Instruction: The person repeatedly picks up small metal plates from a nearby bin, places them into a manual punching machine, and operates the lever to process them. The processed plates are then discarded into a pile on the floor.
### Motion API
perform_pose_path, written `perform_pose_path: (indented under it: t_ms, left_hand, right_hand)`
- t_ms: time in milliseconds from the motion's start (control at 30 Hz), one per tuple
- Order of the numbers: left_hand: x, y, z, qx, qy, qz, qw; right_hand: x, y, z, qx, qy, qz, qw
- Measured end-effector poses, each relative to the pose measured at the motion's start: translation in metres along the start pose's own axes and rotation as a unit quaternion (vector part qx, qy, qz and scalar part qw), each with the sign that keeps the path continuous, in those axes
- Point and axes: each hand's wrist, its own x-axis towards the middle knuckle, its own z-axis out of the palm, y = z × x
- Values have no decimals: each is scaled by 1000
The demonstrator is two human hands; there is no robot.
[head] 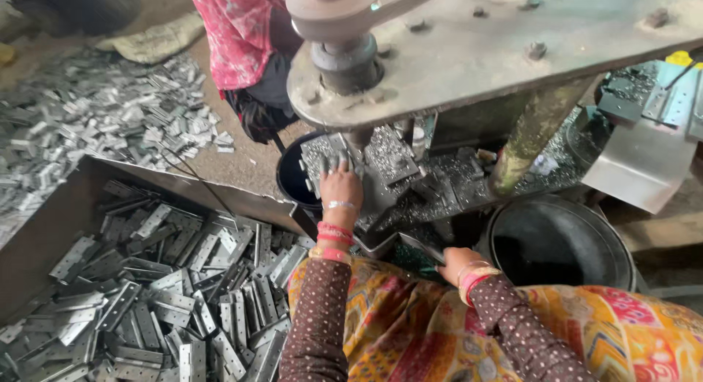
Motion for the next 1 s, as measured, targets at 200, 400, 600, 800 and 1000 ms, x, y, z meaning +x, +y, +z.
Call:
perform_pose_path:
  t_ms: [200, 400, 600, 800, 1000]
  left_hand:
    - [0, 5, 1, -31, -24, -15, 999]
    - [4, 4, 7, -54, 18, -11, 998]
    - [0, 3, -5, -59, 13, -10, 998]
    - [-66, 47, -46, -42, 0, 41, 998]
    - [-112, 71, -58, -106, 159, 6, 982]
  right_hand:
    - [16, -2, -20, -29, -5, -1, 1000]
    - [4, 29, 56, 64, 86, -30, 994]
    - [14, 26, 38, 37, 42, 0, 998]
    - [-6, 8, -10, -8, 88, -33, 996]
    - [15, 18, -6, -35, 66, -30, 997]
